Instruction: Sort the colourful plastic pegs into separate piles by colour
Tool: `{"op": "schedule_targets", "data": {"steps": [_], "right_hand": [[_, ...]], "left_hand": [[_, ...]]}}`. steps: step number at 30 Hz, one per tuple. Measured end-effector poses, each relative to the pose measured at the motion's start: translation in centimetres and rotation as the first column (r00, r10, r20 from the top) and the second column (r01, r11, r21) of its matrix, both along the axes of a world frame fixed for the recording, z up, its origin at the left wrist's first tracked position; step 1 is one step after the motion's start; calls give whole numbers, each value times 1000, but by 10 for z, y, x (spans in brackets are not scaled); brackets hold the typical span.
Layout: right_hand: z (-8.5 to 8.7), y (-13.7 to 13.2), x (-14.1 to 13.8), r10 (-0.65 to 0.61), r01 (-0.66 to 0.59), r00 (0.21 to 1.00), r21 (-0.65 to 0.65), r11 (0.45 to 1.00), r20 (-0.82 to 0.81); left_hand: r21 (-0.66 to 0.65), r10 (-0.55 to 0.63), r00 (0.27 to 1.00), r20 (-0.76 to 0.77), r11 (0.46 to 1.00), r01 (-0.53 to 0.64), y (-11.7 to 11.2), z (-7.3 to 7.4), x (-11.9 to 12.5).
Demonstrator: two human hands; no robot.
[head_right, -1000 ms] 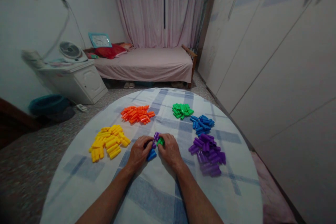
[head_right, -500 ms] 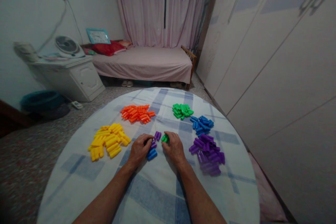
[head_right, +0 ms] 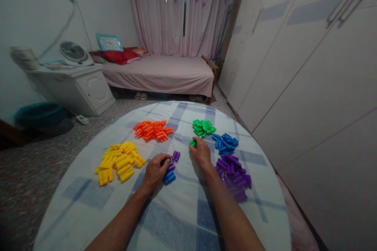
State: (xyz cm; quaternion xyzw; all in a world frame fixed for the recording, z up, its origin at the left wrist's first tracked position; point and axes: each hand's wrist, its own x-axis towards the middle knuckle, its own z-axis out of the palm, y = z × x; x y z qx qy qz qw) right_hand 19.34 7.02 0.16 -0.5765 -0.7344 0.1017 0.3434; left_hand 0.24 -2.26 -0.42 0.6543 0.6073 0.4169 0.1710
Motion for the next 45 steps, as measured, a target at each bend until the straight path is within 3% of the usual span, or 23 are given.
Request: {"op": "schedule_targets", "data": {"steps": [11, 22, 28, 30, 32, 35, 37, 40, 45], "right_hand": [[4, 29, 3, -21, 16, 996, 52, 998, 85], [6, 38, 6, -32, 1, 975, 140, 990, 222], [6, 31, 4, -63, 42, 985, 127, 991, 159], [8, 20, 0, -9, -1, 995, 99, 995, 97], [8, 5, -5, 149, -150, 989, 52, 987, 26], [5, -23, -16, 401, -404, 912, -16, 915, -85], [2, -38, -23, 484, -490, 868, -37, 871, -114], [-1, -51, -30, 506, -509, 860, -42, 859, -68], [4, -56, -36, 438, -437, 898, -42, 899, 31]], "left_hand": [[-33, 7, 1000, 11, 999, -6, 0, 5, 1], [-36, 17, 1000, 15, 999, -16, 0, 6, 1], [-20, 17, 999, 27, 1000, -16, 0, 6, 2], [-25, 29, 999, 45, 999, -28, 0, 5, 1], [-38, 44, 997, 65, 998, -41, 1, 4, 1], [-54, 52, 996, 76, 997, -47, 1, 3, 0], [-56, 47, 996, 74, 998, -43, 2, 3, 0], [-56, 47, 996, 75, 997, -43, 2, 3, -1], [-74, 56, 995, 77, 996, -50, 1, 5, -1]]}}
